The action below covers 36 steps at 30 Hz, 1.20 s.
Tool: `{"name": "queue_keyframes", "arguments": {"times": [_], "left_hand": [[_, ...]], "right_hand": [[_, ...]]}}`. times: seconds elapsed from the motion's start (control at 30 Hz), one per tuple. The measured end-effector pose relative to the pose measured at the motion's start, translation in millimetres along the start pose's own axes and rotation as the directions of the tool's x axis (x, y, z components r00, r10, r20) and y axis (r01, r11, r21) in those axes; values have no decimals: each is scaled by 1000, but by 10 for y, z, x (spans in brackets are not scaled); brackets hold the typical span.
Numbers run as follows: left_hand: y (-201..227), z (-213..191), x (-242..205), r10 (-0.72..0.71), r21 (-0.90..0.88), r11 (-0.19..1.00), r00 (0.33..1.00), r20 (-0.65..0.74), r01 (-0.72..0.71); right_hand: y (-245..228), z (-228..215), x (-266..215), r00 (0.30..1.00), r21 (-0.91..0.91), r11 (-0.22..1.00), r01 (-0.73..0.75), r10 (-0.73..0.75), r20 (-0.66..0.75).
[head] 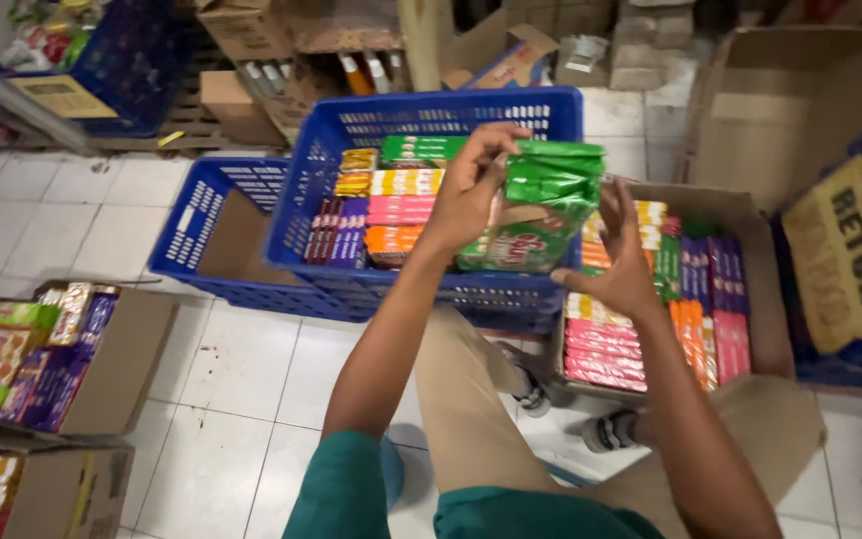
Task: The person sits on a small stool and transfers stacks of colorful snack bars from a cardboard box into a blue plastic crate. They arrange the items by color and type, stacking them neatly within the crate.
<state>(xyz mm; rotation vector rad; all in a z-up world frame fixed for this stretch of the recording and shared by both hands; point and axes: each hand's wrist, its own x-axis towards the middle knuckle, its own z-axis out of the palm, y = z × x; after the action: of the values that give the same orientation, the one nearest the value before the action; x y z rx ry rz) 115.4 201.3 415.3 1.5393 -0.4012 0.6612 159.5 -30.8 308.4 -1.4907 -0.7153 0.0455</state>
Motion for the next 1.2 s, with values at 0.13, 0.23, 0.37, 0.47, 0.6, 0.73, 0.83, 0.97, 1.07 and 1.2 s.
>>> {"name": "queue_keyframes", "arguments": {"times": [0.13, 0.23, 0.37, 0.47, 0.6, 0.73, 0.83, 0.97, 1.07, 1.2], "left_hand": [[-264, 723, -54, -31, -219, 975, 999, 12, 33], [-490, 1257, -212, -79, -351, 933, 997, 4, 76], [-974, 1583, -568, -265, -225, 936, 962, 59, 272], [-1446, 1667, -1249, -370, -156, 908, 920, 132, 388], [-2467, 1495, -2682, -499, 94, 866, 845, 192, 490], [-2805, 1278, -3386, -608, 448, 757, 764, 215, 476], [-3121, 1135, -4088, -610, 608, 692, 766, 203, 390], [-3742, 1078, -5042, -482, 857, 509, 852, 204, 83], [-3293, 1123, -4376, -652, 704, 644, 697, 300, 299], [-3171, 1113, -4266, -703, 642, 649, 645, 300, 408]], "right_hand": [[73, -630, 26, 984, 78, 981, 176, -176, 0], [136, -1056, -258, 988, -13, 990, 140, -141, -64], [-76, -1443, -745, 948, -210, 956, -205, 141, -285], [454, -1949, -1043, 884, -226, 925, -307, 189, -427], [1396, -2676, -1454, 801, -344, 851, -397, 138, -582], [2008, -2826, -1504, 616, -402, 573, -714, 241, -750], [2431, -2770, -1748, 475, -334, 360, -871, 443, -760], [2736, -2478, -1924, 428, -385, 197, -902, 536, -728], [2801, -2331, -2072, 472, -511, 120, -852, 597, -648], [3094, -2309, -2248, 528, -640, 64, -765, 632, -567]]}}
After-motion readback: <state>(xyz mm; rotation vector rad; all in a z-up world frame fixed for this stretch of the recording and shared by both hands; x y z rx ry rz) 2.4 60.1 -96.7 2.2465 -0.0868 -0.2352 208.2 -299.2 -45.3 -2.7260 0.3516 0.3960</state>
